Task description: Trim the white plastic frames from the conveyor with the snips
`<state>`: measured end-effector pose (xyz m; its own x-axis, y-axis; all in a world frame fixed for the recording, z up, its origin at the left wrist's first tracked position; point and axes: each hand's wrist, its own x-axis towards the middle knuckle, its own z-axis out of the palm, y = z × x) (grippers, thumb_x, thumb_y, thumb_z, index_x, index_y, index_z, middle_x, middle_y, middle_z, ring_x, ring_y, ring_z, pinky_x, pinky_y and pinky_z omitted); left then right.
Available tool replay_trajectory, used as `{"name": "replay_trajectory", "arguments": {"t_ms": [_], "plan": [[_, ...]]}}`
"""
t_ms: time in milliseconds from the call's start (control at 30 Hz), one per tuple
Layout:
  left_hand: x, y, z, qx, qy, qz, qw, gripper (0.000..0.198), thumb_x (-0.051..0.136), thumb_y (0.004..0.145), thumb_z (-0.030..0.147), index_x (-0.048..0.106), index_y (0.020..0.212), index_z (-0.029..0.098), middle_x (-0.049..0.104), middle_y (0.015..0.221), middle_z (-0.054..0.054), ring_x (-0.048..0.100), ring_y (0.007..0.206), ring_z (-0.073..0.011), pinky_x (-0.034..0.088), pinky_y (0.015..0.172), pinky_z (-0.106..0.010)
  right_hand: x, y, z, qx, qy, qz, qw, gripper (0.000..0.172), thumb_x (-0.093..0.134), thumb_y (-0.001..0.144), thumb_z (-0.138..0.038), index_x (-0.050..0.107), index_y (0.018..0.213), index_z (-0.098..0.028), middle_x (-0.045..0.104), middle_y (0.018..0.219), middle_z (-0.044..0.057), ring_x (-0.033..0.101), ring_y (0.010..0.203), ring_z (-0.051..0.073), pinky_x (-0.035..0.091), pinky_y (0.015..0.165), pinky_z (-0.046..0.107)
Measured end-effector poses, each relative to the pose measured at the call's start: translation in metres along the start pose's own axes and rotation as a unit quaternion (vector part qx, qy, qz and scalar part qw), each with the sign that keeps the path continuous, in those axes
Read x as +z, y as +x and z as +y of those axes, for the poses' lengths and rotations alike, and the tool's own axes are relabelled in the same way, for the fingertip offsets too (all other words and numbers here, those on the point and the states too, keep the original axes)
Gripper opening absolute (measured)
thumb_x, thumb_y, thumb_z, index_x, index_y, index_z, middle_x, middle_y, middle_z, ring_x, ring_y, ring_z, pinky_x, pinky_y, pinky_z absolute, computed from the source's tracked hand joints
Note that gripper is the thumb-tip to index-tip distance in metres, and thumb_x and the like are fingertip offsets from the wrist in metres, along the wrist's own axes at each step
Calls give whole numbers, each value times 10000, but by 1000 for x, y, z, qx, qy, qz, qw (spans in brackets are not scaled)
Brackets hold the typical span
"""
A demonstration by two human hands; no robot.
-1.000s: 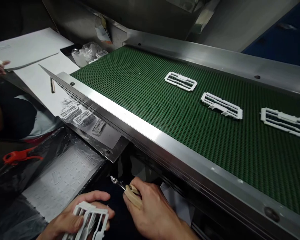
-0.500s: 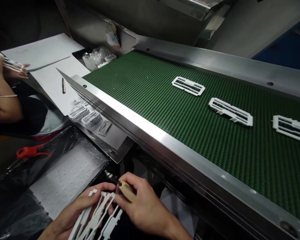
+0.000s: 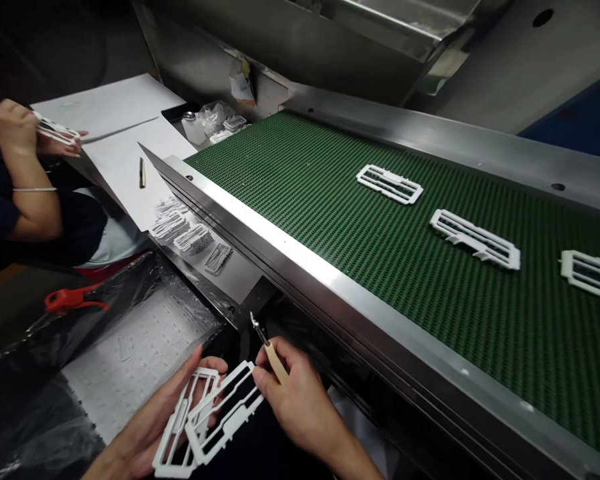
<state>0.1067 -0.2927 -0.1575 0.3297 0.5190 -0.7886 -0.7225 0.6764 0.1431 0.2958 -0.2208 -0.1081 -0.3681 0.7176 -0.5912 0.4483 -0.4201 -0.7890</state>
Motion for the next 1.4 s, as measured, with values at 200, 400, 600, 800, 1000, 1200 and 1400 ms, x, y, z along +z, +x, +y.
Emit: {"name": "replay_trajectory", "arguments": {"t_ms": [200,400,600,800,1000,1200,1400], "plan": [[2,-2,-2,6,37,-14,999,212,645,859,349,651,889,139,625,685,-26,601,548,-119,515,522,-213,3,4,2,13,2,6,1000,188,542,742,-352,465,793,-189,411,674,-37,359,631,135,324,589,279],[7,-5,-4,9,106,-41,993,158,717,772,215,599,721,122,626,607,-41,542,466,-99,451,442,-180,7,10,12,20,-36,20,999,157,546,758,-334,477,772,-193,434,661,-34,384,622,137,338,577,278],[6,-6,-1,25,124,-23,992,157,694,807,236,598,751,125,629,604,-37,533,462,-92,450,442,-174,1,9,17,4,-52,62,997,303,528,837,-481,475,745,-197,464,673,-24,436,649,146,373,617,287],[3,-2,0,21,107,-31,994,141,703,803,216,601,765,125,640,635,-42,555,482,-103,476,450,-190,-4,6,8,-48,84,-46,994,282,649,800,-418,508,887,-190,566,938,36,470,742,142,410,695,292],[7,6,-5,-10,38,-65,997,122,715,760,181,619,720,117,592,589,-13,535,466,-79,481,478,-180,-7,19,12,-152,148,-137,968,206,626,846,-363,545,933,-195,599,1038,61,511,825,153,407,750,292],[19,8,-11,-20,35,-45,998,227,753,733,299,663,790,98,664,634,-71,588,463,-131,483,392,-192,-3,30,7,-178,97,-60,977,210,586,878,-374,521,828,-181,488,731,-30,430,663,111,364,636,245],[18,11,-15,-41,13,-24,999,447,576,842,565,650,787,128,648,565,-49,582,424,-122,483,408,-188,0,21,-14,-109,41,-164,980,192,631,813,-314,532,751,-161,495,664,-34,426,595,95,345,552,217]]}}
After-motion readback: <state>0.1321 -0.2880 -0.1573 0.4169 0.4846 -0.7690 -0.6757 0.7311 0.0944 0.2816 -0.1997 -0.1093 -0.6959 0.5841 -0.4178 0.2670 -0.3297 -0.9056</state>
